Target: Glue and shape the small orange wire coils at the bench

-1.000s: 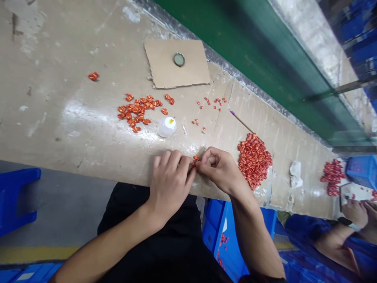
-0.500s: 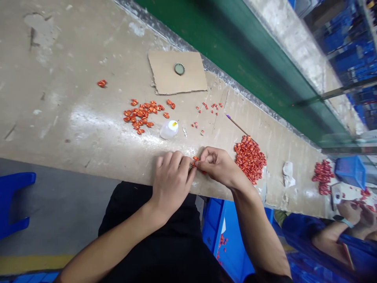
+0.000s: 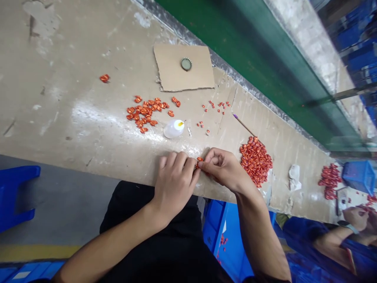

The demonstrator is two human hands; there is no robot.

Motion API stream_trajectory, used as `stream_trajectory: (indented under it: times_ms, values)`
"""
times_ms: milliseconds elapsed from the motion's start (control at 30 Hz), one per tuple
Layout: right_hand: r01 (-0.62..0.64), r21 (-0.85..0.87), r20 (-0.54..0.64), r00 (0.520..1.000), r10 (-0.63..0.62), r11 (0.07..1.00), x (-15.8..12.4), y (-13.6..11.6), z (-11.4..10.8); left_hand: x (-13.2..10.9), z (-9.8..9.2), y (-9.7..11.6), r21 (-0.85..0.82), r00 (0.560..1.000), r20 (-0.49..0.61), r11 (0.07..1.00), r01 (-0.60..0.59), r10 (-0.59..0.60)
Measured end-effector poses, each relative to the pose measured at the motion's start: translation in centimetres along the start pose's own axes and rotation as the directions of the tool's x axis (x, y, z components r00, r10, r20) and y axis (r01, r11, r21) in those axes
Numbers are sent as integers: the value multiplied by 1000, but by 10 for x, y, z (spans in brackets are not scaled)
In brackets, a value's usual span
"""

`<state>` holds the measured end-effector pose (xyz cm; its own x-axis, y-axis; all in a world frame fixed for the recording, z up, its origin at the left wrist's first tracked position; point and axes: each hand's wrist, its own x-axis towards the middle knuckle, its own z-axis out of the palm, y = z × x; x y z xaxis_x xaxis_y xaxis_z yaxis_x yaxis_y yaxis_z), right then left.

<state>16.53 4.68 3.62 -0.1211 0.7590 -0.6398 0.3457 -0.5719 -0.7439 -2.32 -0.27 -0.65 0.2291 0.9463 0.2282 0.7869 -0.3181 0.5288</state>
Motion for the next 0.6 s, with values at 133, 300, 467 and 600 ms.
stream_trajectory:
  times_ms: [133, 300, 467, 600]
  values:
    - [-9, -3, 6, 1000, 9, 1000, 0, -2, -1, 1, 1, 0, 11, 1000, -26, 1000, -13, 13]
    - [-28, -26, 7, 1000, 29, 999, -2, -5, -1, 2, 2, 0, 5, 999, -39, 1000, -17, 17]
    - [-76, -69, -34, 997, 74, 995, -5, -4, -3, 0, 3, -1, -4, 999, -39, 1000, -22, 22]
    - [-79, -57, -43, 996, 77, 995, -8, 0, -3, -1, 1, -2, -26, 1000, -22, 999, -19, 18]
